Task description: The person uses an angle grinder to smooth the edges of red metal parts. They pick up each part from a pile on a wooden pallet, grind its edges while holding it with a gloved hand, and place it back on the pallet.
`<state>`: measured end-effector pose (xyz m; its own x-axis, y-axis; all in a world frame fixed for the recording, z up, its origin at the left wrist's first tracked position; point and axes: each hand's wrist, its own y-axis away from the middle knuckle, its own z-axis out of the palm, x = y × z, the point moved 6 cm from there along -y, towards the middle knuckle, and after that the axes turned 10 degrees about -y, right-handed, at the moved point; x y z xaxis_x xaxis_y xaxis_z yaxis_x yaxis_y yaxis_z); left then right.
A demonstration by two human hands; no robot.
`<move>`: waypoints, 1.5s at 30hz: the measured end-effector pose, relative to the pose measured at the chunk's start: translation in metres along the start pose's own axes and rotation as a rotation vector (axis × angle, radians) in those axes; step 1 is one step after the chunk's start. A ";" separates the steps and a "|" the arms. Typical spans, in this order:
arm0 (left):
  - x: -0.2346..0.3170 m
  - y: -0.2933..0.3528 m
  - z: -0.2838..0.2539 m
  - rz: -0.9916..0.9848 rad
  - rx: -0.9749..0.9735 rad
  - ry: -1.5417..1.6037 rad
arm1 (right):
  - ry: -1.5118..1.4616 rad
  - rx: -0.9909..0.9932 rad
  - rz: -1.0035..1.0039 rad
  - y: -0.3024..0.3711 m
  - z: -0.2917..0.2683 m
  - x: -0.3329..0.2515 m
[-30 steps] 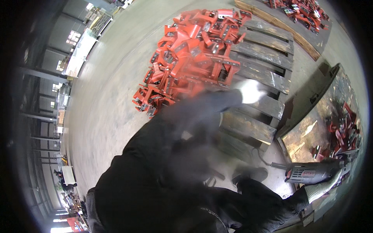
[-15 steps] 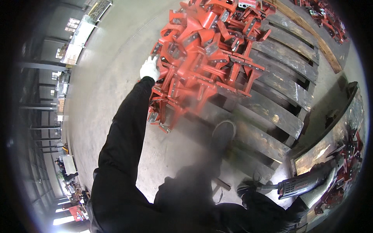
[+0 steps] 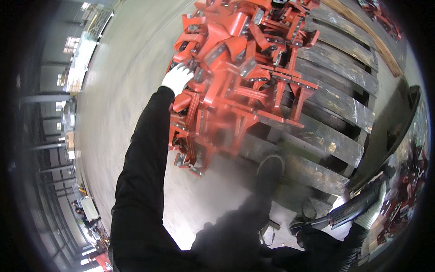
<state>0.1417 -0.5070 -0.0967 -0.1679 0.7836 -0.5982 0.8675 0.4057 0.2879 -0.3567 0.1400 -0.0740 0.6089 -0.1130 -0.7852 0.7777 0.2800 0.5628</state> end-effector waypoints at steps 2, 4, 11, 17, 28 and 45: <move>0.000 0.002 -0.002 0.029 -0.143 -0.048 | -0.007 0.012 -0.032 -0.001 -0.006 0.006; -0.010 0.008 -0.006 0.004 -0.083 0.000 | -0.004 0.027 -0.067 -0.001 -0.013 0.006; -0.047 0.045 -0.110 -0.277 -0.009 0.032 | -0.087 -0.002 -0.037 0.039 0.009 -0.003; 0.053 0.029 -0.231 -0.269 0.325 0.299 | 0.158 -0.060 -0.130 0.075 0.021 -0.024; 0.348 -0.129 -0.335 0.085 0.126 1.186 | 0.229 -0.066 -0.127 0.088 -0.024 -0.026; 0.404 -0.167 -0.265 -0.097 0.196 1.231 | 0.816 -0.364 -0.110 -0.013 0.086 -0.023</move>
<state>-0.1947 -0.1338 -0.1880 -0.4699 0.7164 0.5158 0.8641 0.4927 0.1028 -0.3673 0.0566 -0.0411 0.1257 0.5164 -0.8471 0.6432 0.6077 0.4659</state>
